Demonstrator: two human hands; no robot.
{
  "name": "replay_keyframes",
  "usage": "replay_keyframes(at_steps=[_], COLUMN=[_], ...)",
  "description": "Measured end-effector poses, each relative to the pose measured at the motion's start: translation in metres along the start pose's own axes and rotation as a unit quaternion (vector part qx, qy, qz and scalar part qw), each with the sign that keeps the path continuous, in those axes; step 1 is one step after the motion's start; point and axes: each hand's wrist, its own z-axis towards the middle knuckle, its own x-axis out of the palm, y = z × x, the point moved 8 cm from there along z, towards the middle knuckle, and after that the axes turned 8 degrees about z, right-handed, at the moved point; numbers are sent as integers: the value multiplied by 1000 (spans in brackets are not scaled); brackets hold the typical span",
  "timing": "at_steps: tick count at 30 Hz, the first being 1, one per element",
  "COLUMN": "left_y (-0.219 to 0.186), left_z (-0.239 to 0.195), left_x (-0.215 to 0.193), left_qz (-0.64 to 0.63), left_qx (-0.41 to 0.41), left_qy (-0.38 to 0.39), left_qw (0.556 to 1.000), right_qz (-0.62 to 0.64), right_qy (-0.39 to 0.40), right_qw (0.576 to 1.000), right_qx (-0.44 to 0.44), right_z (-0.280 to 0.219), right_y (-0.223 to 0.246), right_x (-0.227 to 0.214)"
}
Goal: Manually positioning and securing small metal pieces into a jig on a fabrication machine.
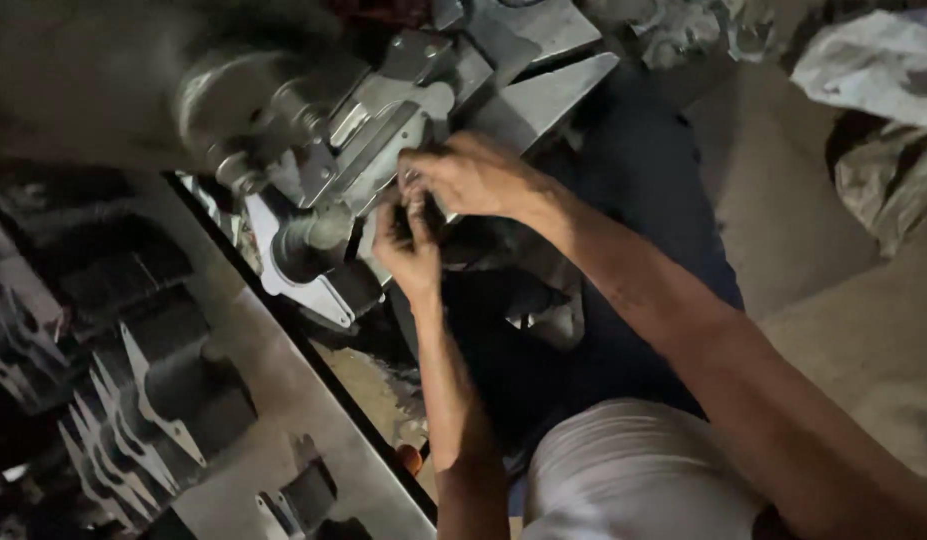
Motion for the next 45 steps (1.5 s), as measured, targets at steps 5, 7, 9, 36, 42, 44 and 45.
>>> replay_keyframes(at_steps=[5, 7, 9, 36, 42, 44, 45], left_y=[-14, -11, -9, -146, -58, -35, -13], left_z=[0, 1, -2, 45, 15, 9, 1], left_x=[0, 1, -2, -19, -48, -41, -39], left_qz=[12, 4, 28, 440, 193, 62, -65], left_qx=[83, 83, 67, 271, 239, 139, 35], left_qy=[-12, -20, -34, 18, -167, -155, -143], left_qw=[996, 996, 997, 856, 937, 976, 987], right_qz=[38, 45, 51, -52, -63, 7, 81], right_qy=[-48, -79, -30, -222, -208, -200, -191], right_qw=[990, 980, 993, 962, 968, 973, 973], right_qx=[-125, -177, -103, -152, -129, -116, -104], right_z=[-8, -9, -7, -41, -31, -30, -31], right_y=[-13, -4, -5, 38, 12, 0, -6], right_x=[15, 5, 10, -59, -33, -27, -20])
